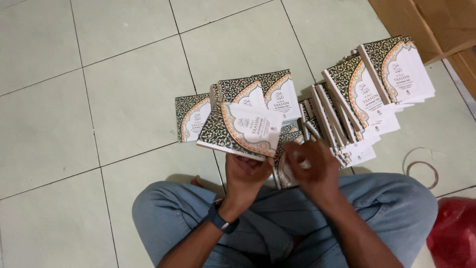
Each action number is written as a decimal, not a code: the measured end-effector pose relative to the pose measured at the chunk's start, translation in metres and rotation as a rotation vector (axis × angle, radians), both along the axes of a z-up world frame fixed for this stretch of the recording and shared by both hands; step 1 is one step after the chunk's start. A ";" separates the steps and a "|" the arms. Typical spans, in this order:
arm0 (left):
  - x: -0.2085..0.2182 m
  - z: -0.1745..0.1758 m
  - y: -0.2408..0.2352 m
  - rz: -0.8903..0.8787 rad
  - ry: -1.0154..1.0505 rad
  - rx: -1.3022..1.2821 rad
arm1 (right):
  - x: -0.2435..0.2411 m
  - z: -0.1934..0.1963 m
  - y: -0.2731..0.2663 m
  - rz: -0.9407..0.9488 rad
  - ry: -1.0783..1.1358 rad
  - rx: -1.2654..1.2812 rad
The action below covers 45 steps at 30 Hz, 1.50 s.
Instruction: The person sits on the floor and repeatedly picks up small books from a stack, applies clear tape to the spine, and places them into a separate stack. The person handles the books and tape by hand throughout the process.
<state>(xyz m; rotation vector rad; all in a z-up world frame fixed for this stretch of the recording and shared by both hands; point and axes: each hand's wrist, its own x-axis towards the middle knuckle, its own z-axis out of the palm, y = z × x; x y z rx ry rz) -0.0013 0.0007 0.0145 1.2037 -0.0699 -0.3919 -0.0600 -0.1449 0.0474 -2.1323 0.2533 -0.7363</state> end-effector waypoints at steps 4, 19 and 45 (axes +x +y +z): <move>-0.002 0.018 0.009 -0.218 0.086 0.095 | -0.001 0.010 -0.024 -0.209 -0.037 0.005; -0.012 -0.080 0.015 -0.614 -0.120 0.829 | -0.004 0.018 -0.029 -0.291 -0.058 0.273; 0.211 -0.100 0.143 0.406 0.423 1.291 | 0.009 -0.016 -0.014 -0.077 0.476 0.331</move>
